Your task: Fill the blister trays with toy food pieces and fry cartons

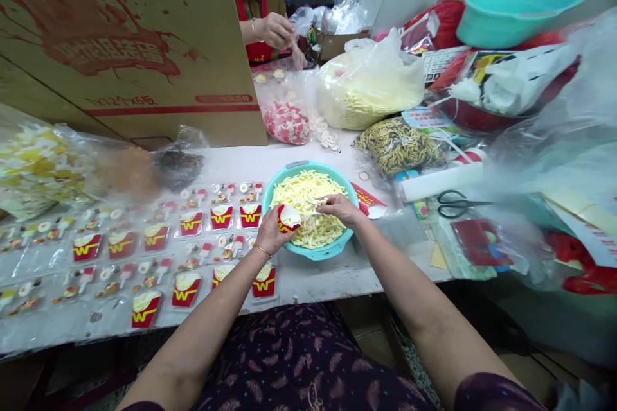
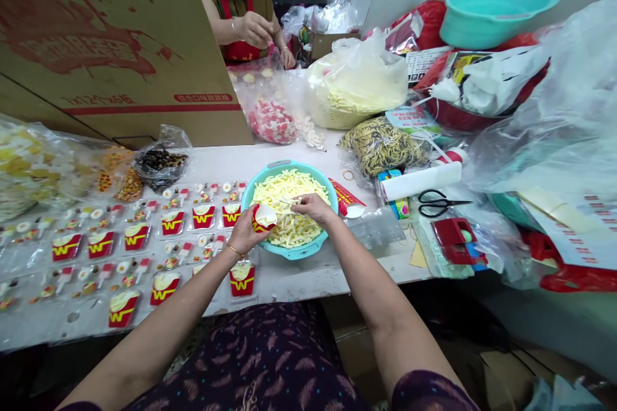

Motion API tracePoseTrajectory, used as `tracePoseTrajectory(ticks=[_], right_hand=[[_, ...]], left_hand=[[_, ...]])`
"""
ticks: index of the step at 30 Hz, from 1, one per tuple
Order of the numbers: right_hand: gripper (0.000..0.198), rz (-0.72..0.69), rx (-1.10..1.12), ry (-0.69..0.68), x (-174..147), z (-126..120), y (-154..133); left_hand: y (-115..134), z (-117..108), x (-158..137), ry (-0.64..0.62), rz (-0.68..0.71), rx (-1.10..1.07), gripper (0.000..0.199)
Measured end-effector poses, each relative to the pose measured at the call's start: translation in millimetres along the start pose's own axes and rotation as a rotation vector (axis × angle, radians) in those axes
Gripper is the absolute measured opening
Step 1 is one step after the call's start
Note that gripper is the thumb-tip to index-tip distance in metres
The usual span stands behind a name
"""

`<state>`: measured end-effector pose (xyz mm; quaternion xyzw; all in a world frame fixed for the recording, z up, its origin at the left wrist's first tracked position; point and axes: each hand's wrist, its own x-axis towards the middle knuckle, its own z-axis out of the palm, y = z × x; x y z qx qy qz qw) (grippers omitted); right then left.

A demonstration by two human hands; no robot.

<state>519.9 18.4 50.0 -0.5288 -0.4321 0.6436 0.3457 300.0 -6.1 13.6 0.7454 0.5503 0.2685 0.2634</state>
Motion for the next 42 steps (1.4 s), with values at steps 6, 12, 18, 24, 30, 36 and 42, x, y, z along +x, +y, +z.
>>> tracePoseTrajectory(ticks=[6, 12, 18, 24, 30, 36, 42], right_hand=[[0.022, -0.027, -0.107, 0.117, -1, -14, 0], [0.032, -0.072, -0.044, -0.02, -1, 2, -8], [0.03, -0.304, -0.595, 0.06, 3, 26, -2], [0.027, -0.423, -0.782, -0.054, 2, 48, 1], [0.03, -0.263, -0.659, -0.134, -2, 46, -11], [0.02, -0.347, -0.995, -0.079, -10, 44, -25], [0.017, -0.309, -1.033, -0.023, -6, 59, -17]], left_hand=[[-3, -2, -3, 0.003, -0.026, 0.022, 0.076], [6, 6, 1, -0.009, -0.011, 0.025, 0.075], [16, 14, 5, -0.002, 0.004, 0.015, 0.075], [18, 22, 7, 0.025, 0.004, -0.01, 0.066], [18, 22, 8, 0.049, -0.024, -0.056, 0.063], [17, 18, 8, 0.044, -0.05, -0.094, 0.063], [24, 22, 3, 0.053, -0.082, -0.126, 0.061]])
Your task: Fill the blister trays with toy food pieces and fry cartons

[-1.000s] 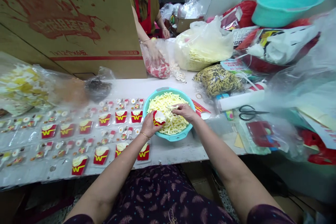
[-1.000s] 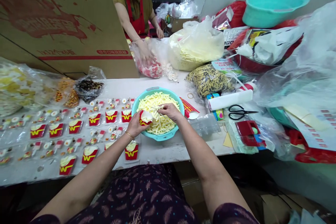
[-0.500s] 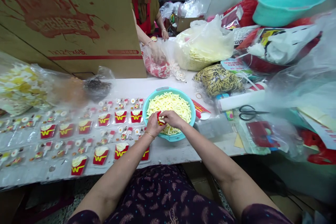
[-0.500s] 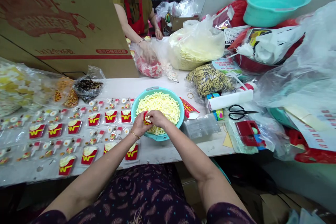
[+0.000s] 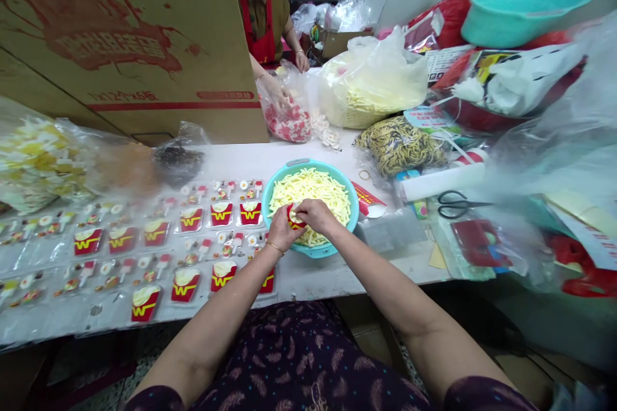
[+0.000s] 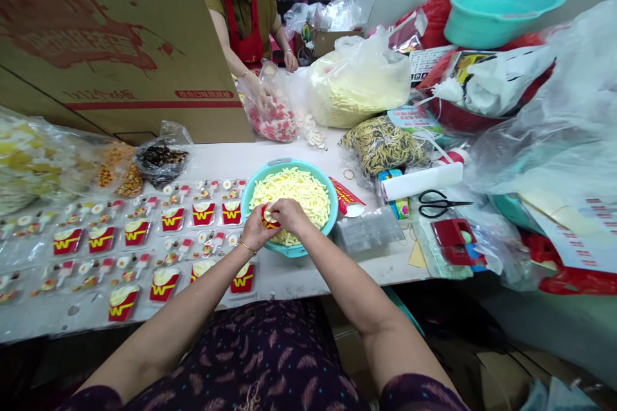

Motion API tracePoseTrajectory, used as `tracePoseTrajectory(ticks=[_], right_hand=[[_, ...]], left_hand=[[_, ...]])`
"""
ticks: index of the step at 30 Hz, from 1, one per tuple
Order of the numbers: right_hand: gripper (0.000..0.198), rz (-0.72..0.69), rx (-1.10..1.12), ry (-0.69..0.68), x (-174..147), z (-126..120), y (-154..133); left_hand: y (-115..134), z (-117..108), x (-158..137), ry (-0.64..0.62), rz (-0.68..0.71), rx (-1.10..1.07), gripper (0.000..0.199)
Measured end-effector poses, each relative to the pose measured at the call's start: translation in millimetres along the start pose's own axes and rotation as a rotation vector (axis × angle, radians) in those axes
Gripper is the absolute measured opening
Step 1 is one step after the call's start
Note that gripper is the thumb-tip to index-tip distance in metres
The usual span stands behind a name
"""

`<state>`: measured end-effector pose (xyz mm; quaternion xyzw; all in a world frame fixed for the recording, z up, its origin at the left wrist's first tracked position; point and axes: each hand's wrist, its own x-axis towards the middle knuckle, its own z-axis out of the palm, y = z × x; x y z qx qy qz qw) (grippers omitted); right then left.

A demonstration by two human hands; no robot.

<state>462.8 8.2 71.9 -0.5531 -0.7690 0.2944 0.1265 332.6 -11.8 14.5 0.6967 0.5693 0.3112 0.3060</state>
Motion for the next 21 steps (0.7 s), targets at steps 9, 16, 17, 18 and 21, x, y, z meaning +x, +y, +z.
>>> tracePoseTrajectory(ticks=[9, 16, 17, 18, 21], right_hand=[[0.022, -0.057, 0.492, 0.049, -11, -6, 19], [0.017, 0.216, -0.024, 0.035, -26, 3, 45], [0.018, 0.259, -0.108, 0.003, -27, 12, 44], [0.019, 0.295, -0.167, -0.009, -28, 20, 43], [0.017, 0.337, -0.19, 0.046, -30, 34, 46]], left_hand=[[0, -9, -2, -0.03, -0.095, -0.202, 0.067], [-8, -16, -5, -0.028, -0.269, -0.441, 0.073], [-9, -16, -5, -0.023, -0.277, -0.438, 0.07], [-11, -17, -5, -0.019, -0.281, -0.433, 0.068], [-20, -18, -6, -0.003, -0.294, -0.412, 0.068]])
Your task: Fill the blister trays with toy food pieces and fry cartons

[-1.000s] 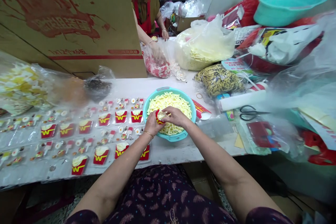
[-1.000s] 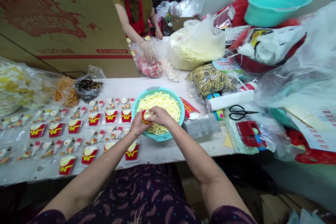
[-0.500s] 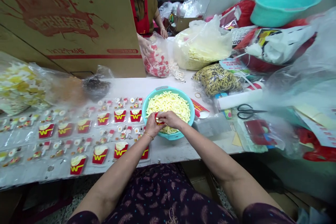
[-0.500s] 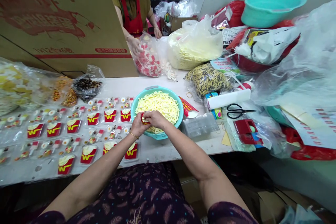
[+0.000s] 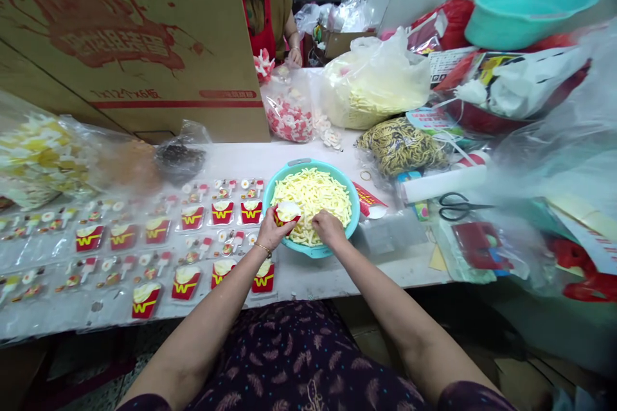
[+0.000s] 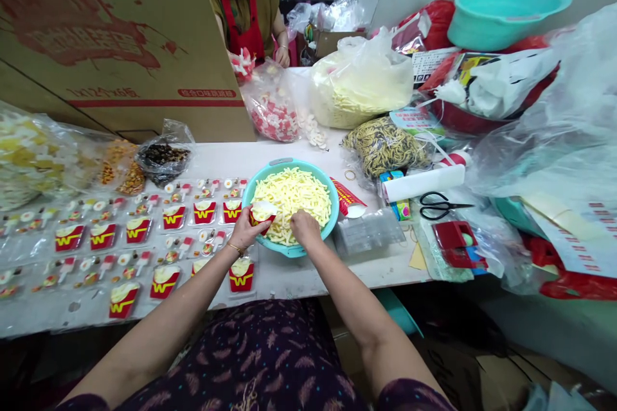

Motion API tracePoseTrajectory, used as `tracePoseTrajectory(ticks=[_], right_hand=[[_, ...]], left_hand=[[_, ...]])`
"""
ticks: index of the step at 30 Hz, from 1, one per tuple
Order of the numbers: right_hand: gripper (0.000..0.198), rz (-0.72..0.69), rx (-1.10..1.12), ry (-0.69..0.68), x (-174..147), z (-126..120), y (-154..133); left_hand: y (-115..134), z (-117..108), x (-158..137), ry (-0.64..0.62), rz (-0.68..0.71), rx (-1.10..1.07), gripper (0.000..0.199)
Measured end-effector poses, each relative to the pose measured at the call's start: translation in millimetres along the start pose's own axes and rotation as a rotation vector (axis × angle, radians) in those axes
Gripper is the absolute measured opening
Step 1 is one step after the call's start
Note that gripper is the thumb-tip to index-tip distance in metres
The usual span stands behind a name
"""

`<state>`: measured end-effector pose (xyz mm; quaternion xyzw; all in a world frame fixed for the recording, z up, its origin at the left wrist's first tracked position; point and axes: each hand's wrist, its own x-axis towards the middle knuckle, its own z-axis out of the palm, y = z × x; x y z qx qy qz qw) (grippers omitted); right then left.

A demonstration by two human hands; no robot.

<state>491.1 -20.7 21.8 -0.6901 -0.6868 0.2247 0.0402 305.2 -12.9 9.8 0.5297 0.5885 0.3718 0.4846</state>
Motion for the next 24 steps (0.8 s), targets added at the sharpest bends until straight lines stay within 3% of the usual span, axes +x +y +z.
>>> tracePoseTrajectory(ticks=[4, 10, 15, 20, 24], right_hand=[[0.017, -0.017, 0.049, -0.02, 2, -3, 6], [0.016, -0.204, -0.083, -0.02, -6, 5, -4], [0.012, -0.157, 0.338, 0.128, 3, -5, 16], [0.006, -0.12, 0.48, 0.107, 16, -25, 29], [0.009, -0.056, 0.673, 0.095, 20, -25, 30]], left_hand=[[-12, -1, 2, 0.042, -0.003, 0.004, 0.068], [-18, -2, 2, 0.028, -0.01, -0.005, 0.069], [-14, -8, 2, -0.029, -0.035, -0.056, 0.071], [-12, -5, 2, -0.004, -0.025, -0.026, 0.068], [-11, -3, 3, -0.003, -0.032, -0.027, 0.068]])
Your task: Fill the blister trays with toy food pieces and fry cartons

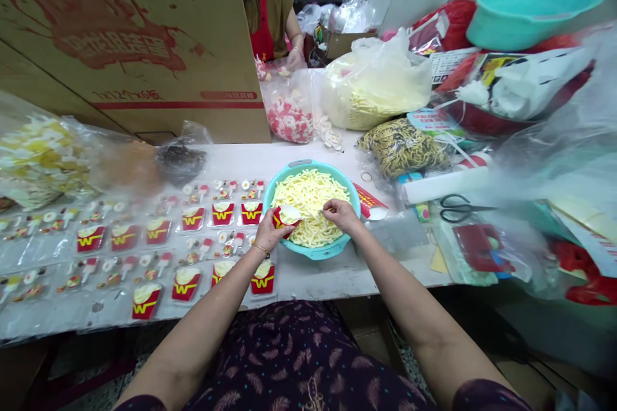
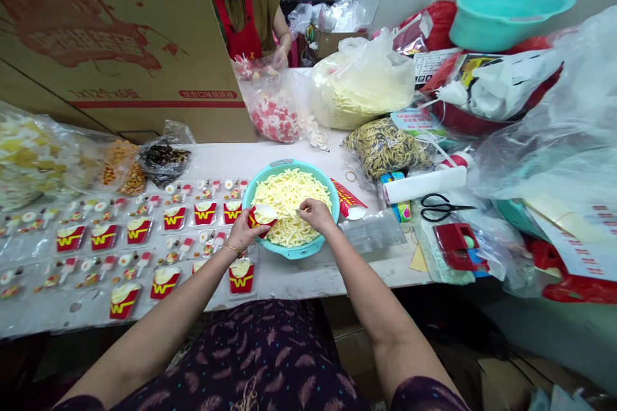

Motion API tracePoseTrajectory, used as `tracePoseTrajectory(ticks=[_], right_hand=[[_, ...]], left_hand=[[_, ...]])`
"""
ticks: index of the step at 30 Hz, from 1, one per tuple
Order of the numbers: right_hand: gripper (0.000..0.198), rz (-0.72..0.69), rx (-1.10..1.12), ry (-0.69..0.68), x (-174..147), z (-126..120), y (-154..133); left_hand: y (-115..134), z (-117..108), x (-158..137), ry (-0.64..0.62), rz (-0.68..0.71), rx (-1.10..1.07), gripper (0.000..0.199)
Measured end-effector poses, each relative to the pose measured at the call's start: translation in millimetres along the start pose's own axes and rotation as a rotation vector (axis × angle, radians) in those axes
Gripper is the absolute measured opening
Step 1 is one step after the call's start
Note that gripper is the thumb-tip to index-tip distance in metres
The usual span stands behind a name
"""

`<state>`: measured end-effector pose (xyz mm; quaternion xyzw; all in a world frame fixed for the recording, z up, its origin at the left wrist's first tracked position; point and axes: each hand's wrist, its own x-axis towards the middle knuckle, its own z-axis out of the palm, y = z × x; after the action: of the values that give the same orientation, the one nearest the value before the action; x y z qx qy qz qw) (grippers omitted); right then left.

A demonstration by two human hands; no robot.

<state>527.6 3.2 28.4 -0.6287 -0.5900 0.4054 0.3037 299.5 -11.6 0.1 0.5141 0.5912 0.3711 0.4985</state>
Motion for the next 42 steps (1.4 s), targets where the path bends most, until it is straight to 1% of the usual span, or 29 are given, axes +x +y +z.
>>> tracePoseTrajectory(ticks=[1, 3, 6, 8, 11, 13, 14, 16, 18, 19, 21, 24, 27, 29, 32, 34, 36, 38, 39, 40, 42], right_hand=[[0.01, 0.034, 0.06, -0.004, 0, 0, 0], [0.013, 0.056, 0.177, -0.006, 0, 1, -1], [0.015, 0.027, 0.251, -0.022, -1, 5, -15], [0.014, -0.037, 0.16, -0.041, -2, 11, -31], [0.01, -0.139, -0.174, -0.092, -6, 26, -54], [0.016, -0.165, -0.341, -0.159, -8, 35, -62], [0.018, -0.172, -0.373, -0.21, -9, 38, -64], [0.021, -0.17, -0.351, -0.33, -10, 37, -63], [0.024, -0.132, -0.24, -0.456, -9, 31, -59], [0.025, -0.103, -0.167, -0.505, -8, 26, -57], [0.027, -0.058, -0.041, -0.553, -5, 18, -57], [0.025, -0.086, 0.019, -0.588, 0, 19, -65], [0.02, -0.158, -0.003, -0.609, 0, 37, -78], [0.019, -0.162, -0.005, -0.601, -3, 54, -86], [0.021, -0.087, 0.12, -0.692, -5, 75, -96], [0.024, -0.03, 0.252, -0.723, -2, 86, -104], [0.025, 0.004, 0.321, -0.689, 3, 98, -113], [0.023, -0.001, 0.28, -0.671, 9, 116, -125], [0.021, -0.02, 0.225, -0.692, 10, 127, -131], [0.019, -0.052, 0.162, -0.719, 10, 142, -137], [0.015, -0.119, 0.064, -0.766, 4, 178, -149]], left_hand=[[1, 0, 0, -0.005, -0.001, -0.01, 0.068], [3, 2, -1, -0.027, -0.002, -0.026, 0.068], [9, 5, -3, -0.074, 0.001, -0.008, 0.068], [15, 9, -6, -0.107, 0.019, 0.039, 0.066], [29, 16, -10, -0.117, 0.044, 0.169, 0.061], [37, 20, -13, -0.107, 0.042, 0.273, 0.055], [41, 21, -15, -0.105, 0.032, 0.312, 0.052], [44, 22, -19, -0.106, 0.0, 0.34, 0.05], [42, 22, -22, -0.113, -0.025, 0.295, 0.051], [40, 21, -23, -0.121, -0.029, 0.24, 0.053], [34, 19, -26, -0.139, -0.031, 0.083, 0.058], [26, 12, -31, -0.119, -0.024, -0.105, 0.06], [22, 1, -41, -0.035, 0.003, -0.132, 0.048], [19, -9, -48, 0.044, 0.013, -0.113, 0.04], [14, -27, -56, 0.141, -0.025, -0.135, 0.036], [8, -41, -59, 0.145, -0.062, -0.251, 0.039], [-1, -58, -60, 0.124, -0.074, -0.389, 0.042], [-10, -77, -62, 0.113, -0.071, -0.461, 0.043], [-16, -88, -64, 0.121, -0.066, -0.454, 0.042], [-21, -101, -67, 0.143, -0.058, -0.412, 0.042], [-32, -129, -76, 0.235, -0.039, -0.233, 0.039]])
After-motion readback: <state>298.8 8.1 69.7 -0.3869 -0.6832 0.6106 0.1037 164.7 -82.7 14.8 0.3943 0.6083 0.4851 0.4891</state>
